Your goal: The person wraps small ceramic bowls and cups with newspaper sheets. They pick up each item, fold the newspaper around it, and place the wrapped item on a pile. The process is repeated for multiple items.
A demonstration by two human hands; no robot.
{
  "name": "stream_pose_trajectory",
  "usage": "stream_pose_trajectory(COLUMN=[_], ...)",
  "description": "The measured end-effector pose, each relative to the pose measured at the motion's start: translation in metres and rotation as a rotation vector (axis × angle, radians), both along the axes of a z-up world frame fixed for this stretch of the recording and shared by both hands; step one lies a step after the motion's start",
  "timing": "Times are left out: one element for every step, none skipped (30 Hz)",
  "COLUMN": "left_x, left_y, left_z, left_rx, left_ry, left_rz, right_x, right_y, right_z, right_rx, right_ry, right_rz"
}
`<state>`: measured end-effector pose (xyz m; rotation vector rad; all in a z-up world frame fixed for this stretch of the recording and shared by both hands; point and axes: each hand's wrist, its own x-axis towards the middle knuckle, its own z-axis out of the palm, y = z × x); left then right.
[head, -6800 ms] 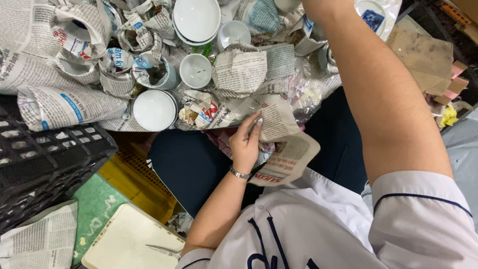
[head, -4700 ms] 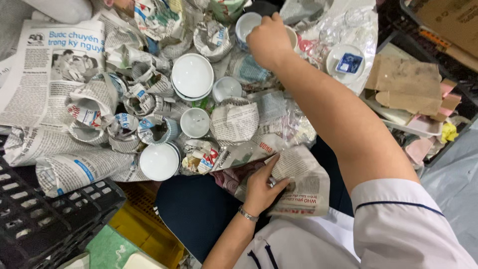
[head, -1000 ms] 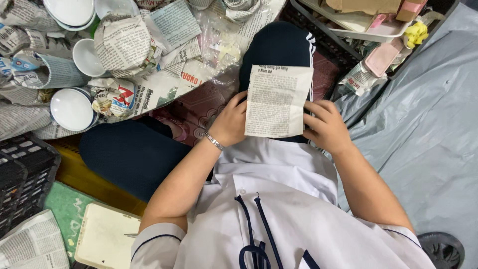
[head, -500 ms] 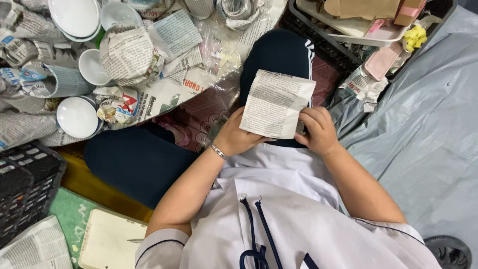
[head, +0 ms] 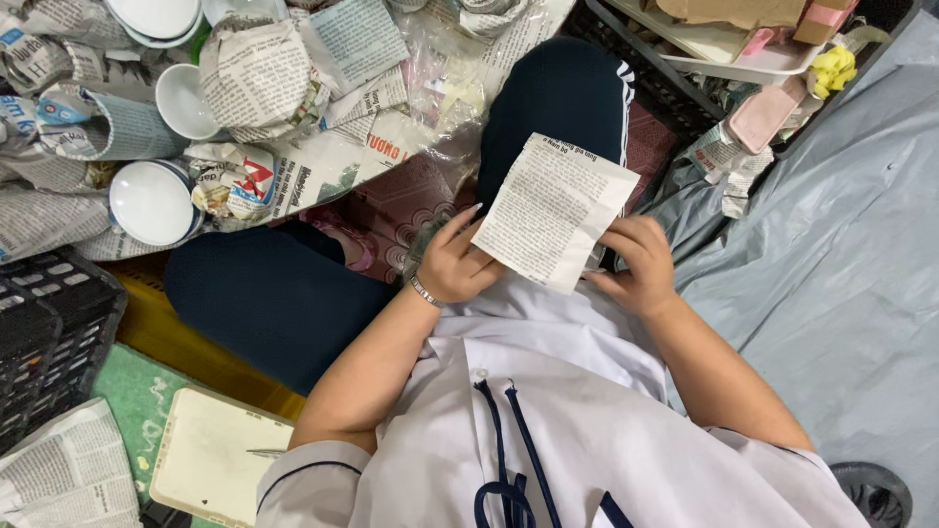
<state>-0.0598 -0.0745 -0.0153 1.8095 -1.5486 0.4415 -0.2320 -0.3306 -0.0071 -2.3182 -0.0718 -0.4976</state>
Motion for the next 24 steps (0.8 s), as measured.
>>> stream_pose_trajectory(left_x=[0.000, 0.000, 0.000, -0.001, 0.000, 0.000, -0.002, -0.005, -0.007, -0.009, -0.011, -0.011, -0.012, -0.013, -0.012, -0.013, -0.012, -0.011, -0.009, -0.006, -0.004, -0.001, 0.002, 0.003], left_y=[0.001, 0.003, 0.005, 0.006, 0.005, 0.003, 0.002, -0.001, -0.003, -0.006, -0.008, -0.010, -0.011, -0.012, -0.015, -0.019, -0.022, -0.024, -0.027, -0.029, -0.030, -0.030, -0.031, -0.031], left_z=[0.001, 0.003, 0.005, 0.007, 0.008, 0.010, 0.011, 0.012, 0.012, 0.011, 0.009, 0.007, 0.004, 0.002, -0.001, -0.004, -0.005, -0.007, -0.007, -0.007, -0.006, -0.004, -0.001, 0.002], left_rx=[-0.004, -0.007, 0.026, 0.058, 0.089, 0.093, 0.098, 0.103, 0.112, 0.120, 0.128, 0.095, 0.062, 0.028, 0.023, 0.017, 0.012, -0.001, -0.016, -0.031, 0.007, 0.046, 0.084, 0.069], left_ry=[-0.001, -0.002, 0.036, 0.074, 0.109, 0.166, 0.226, 0.285, 0.321, 0.358, 0.393, 0.503, 0.612, 0.721, 0.730, 0.740, 0.750, 0.763, 0.775, 0.787, 0.803, 0.818, 0.834, 0.790], left_rz=[-0.008, -0.016, -0.053, -0.089, -0.126, -0.120, -0.114, -0.108, -0.088, -0.069, -0.046, -0.037, -0.028, -0.019, 0.006, 0.032, 0.056, 0.066, 0.074, 0.082, 0.081, 0.080, 0.077, 0.068], right_x=[0.000, -0.001, -0.002, -0.003, -0.002, -0.001, -0.002, -0.002, -0.001, 0.000, 0.003, 0.007, 0.009, 0.011, 0.014, 0.017, 0.020, 0.021, 0.023, 0.025, 0.027, 0.028, 0.029, 0.030], right_y=[-0.001, -0.002, -0.002, -0.002, -0.003, -0.004, -0.004, -0.004, -0.004, -0.004, -0.005, -0.005, -0.005, -0.004, -0.005, -0.007, -0.009, -0.010, -0.012, -0.013, -0.013, -0.013, -0.012, -0.011], right_z=[0.001, 0.003, 0.003, 0.004, 0.005, 0.006, 0.006, 0.007, 0.007, 0.008, 0.007, 0.007, 0.007, 0.008, 0.008, 0.008, 0.009, 0.009, 0.009, 0.009, 0.008, 0.007, 0.006, 0.005], right_rx=[-0.012, -0.023, -0.035, -0.029, -0.026, -0.022, -0.016, -0.010, -0.005, -0.001, 0.003, 0.006, 0.006, 0.005, 0.000, 0.008, 0.016, 0.024, 0.033, 0.042, 0.051, 0.059, 0.066, 0.074], right_ry=[-0.012, -0.023, -0.034, -0.030, -0.028, -0.027, -0.005, 0.017, 0.038, 0.043, 0.046, 0.049, 0.059, 0.070, 0.074, 0.083, 0.093, 0.103, 0.110, 0.117, 0.126, 0.114, 0.103, 0.092], right_rz=[0.009, 0.017, 0.025, 0.025, 0.024, 0.023, 0.012, 0.002, -0.006, -0.006, -0.003, 0.000, -0.022, -0.043, -0.067, -0.071, -0.076, -0.082, -0.089, -0.096, -0.104, -0.105, -0.107, -0.108])
